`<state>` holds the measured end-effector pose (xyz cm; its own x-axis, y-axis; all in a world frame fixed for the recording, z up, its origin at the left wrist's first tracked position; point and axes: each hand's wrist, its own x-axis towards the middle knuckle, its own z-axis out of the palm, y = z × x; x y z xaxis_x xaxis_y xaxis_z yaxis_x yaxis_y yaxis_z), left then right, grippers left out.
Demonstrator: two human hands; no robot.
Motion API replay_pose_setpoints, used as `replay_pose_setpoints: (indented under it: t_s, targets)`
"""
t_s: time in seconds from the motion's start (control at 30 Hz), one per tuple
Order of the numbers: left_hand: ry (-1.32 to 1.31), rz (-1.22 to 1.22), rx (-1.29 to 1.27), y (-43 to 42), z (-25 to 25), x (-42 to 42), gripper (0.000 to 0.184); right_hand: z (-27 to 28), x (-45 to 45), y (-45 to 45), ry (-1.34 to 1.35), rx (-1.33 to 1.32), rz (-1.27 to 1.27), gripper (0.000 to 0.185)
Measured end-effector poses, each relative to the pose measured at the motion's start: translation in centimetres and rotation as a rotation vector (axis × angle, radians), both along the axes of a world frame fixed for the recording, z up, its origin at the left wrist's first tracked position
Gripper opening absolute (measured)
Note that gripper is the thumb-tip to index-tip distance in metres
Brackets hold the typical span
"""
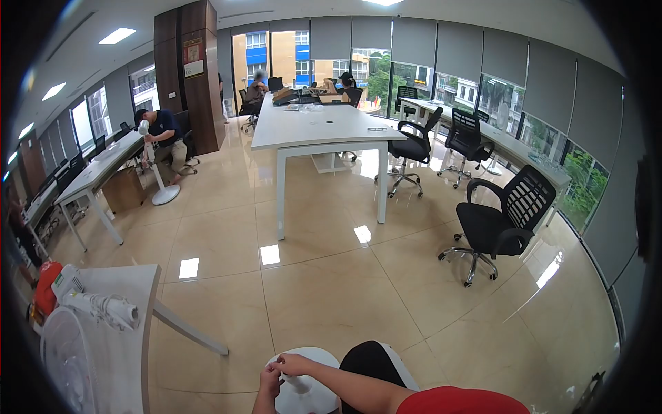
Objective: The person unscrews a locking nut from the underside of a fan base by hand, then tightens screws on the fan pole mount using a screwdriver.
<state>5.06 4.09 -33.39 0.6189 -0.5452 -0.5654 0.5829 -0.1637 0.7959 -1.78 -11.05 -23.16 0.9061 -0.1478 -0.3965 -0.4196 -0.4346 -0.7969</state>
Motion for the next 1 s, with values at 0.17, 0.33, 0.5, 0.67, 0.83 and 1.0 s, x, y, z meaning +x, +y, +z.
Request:
replay_pose_setpoints:
  t_s: [0.17, 0.33, 0.5, 0.67, 0.83, 1.0]
  targets:
    - [0.13, -0.086, -0.117, -0.1, 0.0, 0.3, 0.044, 1.2, -0.2, 0.0, 0.015, 0.028, 0.008, 0.074]
    - [0.083, -0.081, -0.068, 0.1, 0.1, 0.1, 0.044, 0.2, 0.1, -0.1, 0.023, -0.007, 0.017, 0.076]
    - [0.104, -0.071, -0.124, 0.5, 0.1, 0.4, 0.038, 0.1, 0.2, -0.1, 0.034, -0.025, 0.019, 0.077]
    - [0.111, -0.035, -0.033, 0.0, -0.8, 0.5, 0.032, -0.1, 0.0, 0.1, 0.002, -0.016, 0.034, 0.077]
    - [0.084, -0.103, -0.018, -0.5, -0.8, 0.6, 0.03, 0.6, -0.1, 0.1, 0.024, -0.078, 0.046, 0.074]
    - [0.073, -0.128, -0.131, -0.3, -1.0, 0.6, 0.035, 0.4, 0.1, 0.2, -0.021, -0.036, 0.047, 0.075]
